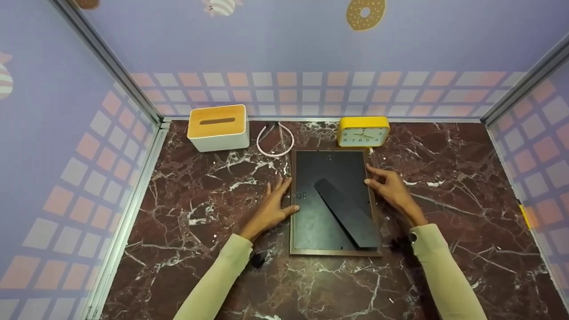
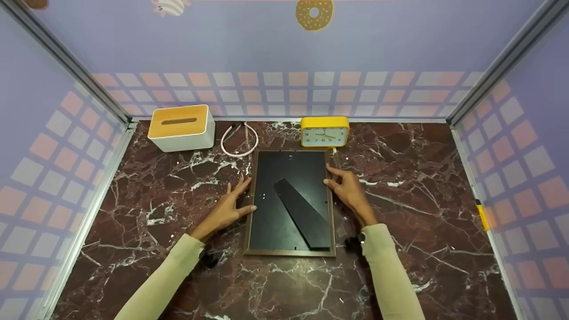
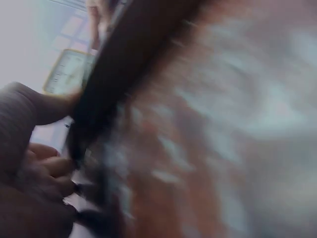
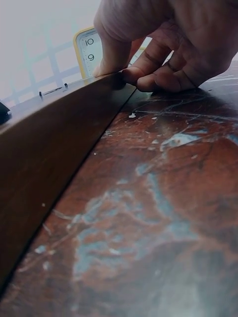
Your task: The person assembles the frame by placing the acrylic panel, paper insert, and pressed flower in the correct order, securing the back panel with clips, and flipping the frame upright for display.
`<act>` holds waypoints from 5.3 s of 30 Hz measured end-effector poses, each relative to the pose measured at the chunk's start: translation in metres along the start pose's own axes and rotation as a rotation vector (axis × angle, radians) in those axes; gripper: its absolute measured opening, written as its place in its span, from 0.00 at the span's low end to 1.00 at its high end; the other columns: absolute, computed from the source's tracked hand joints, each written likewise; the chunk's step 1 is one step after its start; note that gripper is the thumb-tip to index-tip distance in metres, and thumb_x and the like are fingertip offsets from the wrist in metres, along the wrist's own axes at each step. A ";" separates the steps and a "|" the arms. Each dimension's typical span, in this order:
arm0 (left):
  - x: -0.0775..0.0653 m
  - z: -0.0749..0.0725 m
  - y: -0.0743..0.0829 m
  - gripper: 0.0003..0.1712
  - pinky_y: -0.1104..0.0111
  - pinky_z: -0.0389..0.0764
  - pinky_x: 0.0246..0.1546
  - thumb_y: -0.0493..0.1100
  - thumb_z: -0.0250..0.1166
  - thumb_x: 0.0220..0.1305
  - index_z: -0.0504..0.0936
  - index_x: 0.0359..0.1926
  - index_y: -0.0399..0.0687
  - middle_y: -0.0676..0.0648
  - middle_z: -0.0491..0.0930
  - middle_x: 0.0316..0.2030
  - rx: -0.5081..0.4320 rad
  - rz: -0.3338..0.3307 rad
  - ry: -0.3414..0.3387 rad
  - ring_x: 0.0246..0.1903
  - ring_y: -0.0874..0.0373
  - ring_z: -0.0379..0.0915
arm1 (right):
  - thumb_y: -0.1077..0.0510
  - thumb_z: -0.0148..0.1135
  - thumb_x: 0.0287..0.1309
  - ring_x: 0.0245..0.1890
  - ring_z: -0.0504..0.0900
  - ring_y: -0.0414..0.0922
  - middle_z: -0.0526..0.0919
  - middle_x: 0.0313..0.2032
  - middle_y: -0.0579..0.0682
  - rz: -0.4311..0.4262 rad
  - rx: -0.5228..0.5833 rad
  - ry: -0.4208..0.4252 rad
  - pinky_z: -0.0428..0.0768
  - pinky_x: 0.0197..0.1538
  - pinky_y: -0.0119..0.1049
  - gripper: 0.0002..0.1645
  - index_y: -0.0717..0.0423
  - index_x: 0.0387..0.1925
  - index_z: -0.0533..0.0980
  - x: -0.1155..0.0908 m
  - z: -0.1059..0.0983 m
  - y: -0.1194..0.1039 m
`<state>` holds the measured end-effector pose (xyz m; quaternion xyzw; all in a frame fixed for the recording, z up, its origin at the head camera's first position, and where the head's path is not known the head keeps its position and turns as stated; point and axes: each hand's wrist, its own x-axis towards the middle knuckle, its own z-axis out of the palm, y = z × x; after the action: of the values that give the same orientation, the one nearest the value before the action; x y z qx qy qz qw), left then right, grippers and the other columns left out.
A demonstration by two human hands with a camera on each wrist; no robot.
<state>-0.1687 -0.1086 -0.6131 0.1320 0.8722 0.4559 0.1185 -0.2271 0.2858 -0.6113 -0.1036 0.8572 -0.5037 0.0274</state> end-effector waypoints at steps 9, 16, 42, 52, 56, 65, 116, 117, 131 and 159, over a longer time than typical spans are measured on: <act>-0.004 0.012 -0.016 0.42 0.39 0.35 0.86 0.49 0.67 0.75 0.67 0.84 0.45 0.33 0.59 0.84 0.107 0.202 0.082 0.87 0.34 0.37 | 0.63 0.69 0.75 0.22 0.69 0.36 0.81 0.29 0.56 -0.015 -0.048 0.016 0.69 0.27 0.29 0.31 0.65 0.75 0.75 -0.005 0.006 0.002; -0.003 0.019 -0.015 0.36 0.41 0.41 0.86 0.50 0.65 0.76 0.73 0.81 0.48 0.33 0.60 0.83 0.211 0.215 0.114 0.87 0.35 0.41 | 0.62 0.70 0.75 0.23 0.72 0.37 0.84 0.32 0.57 -0.007 -0.095 0.030 0.70 0.28 0.29 0.31 0.63 0.75 0.76 -0.006 0.003 0.001; -0.003 0.021 -0.014 0.34 0.39 0.41 0.86 0.50 0.62 0.78 0.74 0.81 0.51 0.33 0.59 0.84 0.235 0.241 0.118 0.87 0.34 0.42 | 0.62 0.70 0.75 0.44 0.85 0.55 0.88 0.47 0.62 -0.141 -0.109 -0.070 0.79 0.47 0.35 0.22 0.67 0.65 0.83 0.053 0.028 -0.054; -0.004 0.022 -0.017 0.34 0.40 0.41 0.86 0.50 0.62 0.77 0.75 0.81 0.51 0.34 0.59 0.84 0.244 0.243 0.133 0.87 0.35 0.43 | 0.58 0.70 0.76 0.46 0.87 0.56 0.87 0.49 0.64 -0.092 -0.158 -0.212 0.82 0.46 0.42 0.30 0.69 0.71 0.77 0.078 0.042 -0.056; -0.004 0.024 -0.017 0.34 0.41 0.41 0.86 0.51 0.62 0.77 0.75 0.80 0.51 0.35 0.59 0.85 0.241 0.242 0.136 0.87 0.36 0.42 | 0.60 0.71 0.75 0.45 0.86 0.57 0.87 0.49 0.64 -0.094 -0.159 -0.232 0.82 0.44 0.42 0.31 0.70 0.73 0.76 0.086 0.043 -0.057; -0.003 0.026 -0.016 0.33 0.40 0.43 0.86 0.49 0.64 0.78 0.75 0.80 0.52 0.35 0.59 0.84 0.253 0.247 0.141 0.87 0.36 0.43 | 0.63 0.73 0.72 0.35 0.83 0.50 0.87 0.44 0.62 -0.115 -0.179 -0.284 0.79 0.40 0.40 0.34 0.70 0.74 0.74 0.097 0.054 -0.061; -0.004 0.022 -0.016 0.37 0.42 0.38 0.86 0.52 0.62 0.79 0.70 0.84 0.51 0.35 0.56 0.85 0.278 0.220 0.091 0.87 0.37 0.38 | 0.64 0.76 0.68 0.29 0.67 0.47 0.71 0.28 0.50 -0.241 -0.351 -0.274 0.69 0.40 0.44 0.31 0.64 0.70 0.80 0.102 0.075 -0.068; -0.004 0.022 -0.015 0.37 0.41 0.37 0.86 0.52 0.62 0.79 0.70 0.84 0.51 0.34 0.56 0.85 0.277 0.218 0.089 0.87 0.37 0.38 | 0.64 0.76 0.69 0.30 0.66 0.46 0.71 0.29 0.50 -0.224 -0.355 -0.278 0.68 0.40 0.43 0.31 0.64 0.71 0.79 0.101 0.074 -0.070; -0.003 0.023 -0.017 0.37 0.41 0.39 0.86 0.50 0.63 0.78 0.71 0.83 0.50 0.33 0.59 0.83 0.272 0.240 0.108 0.87 0.36 0.40 | 0.63 0.73 0.72 0.37 0.77 0.53 0.79 0.42 0.64 -0.223 -0.334 -0.313 0.76 0.43 0.46 0.34 0.66 0.75 0.75 0.094 0.065 -0.070; -0.003 0.023 -0.017 0.36 0.42 0.39 0.87 0.52 0.64 0.77 0.73 0.82 0.53 0.36 0.57 0.85 0.256 0.216 0.117 0.87 0.39 0.40 | 0.53 0.80 0.67 0.50 0.87 0.59 0.88 0.49 0.62 -0.127 -0.265 -0.102 0.85 0.56 0.59 0.30 0.69 0.61 0.85 -0.019 0.055 -0.092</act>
<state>-0.1604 -0.1016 -0.6396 0.2124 0.9092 0.3581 0.0001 -0.1866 0.1985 -0.5594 -0.1857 0.9055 -0.3808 0.0251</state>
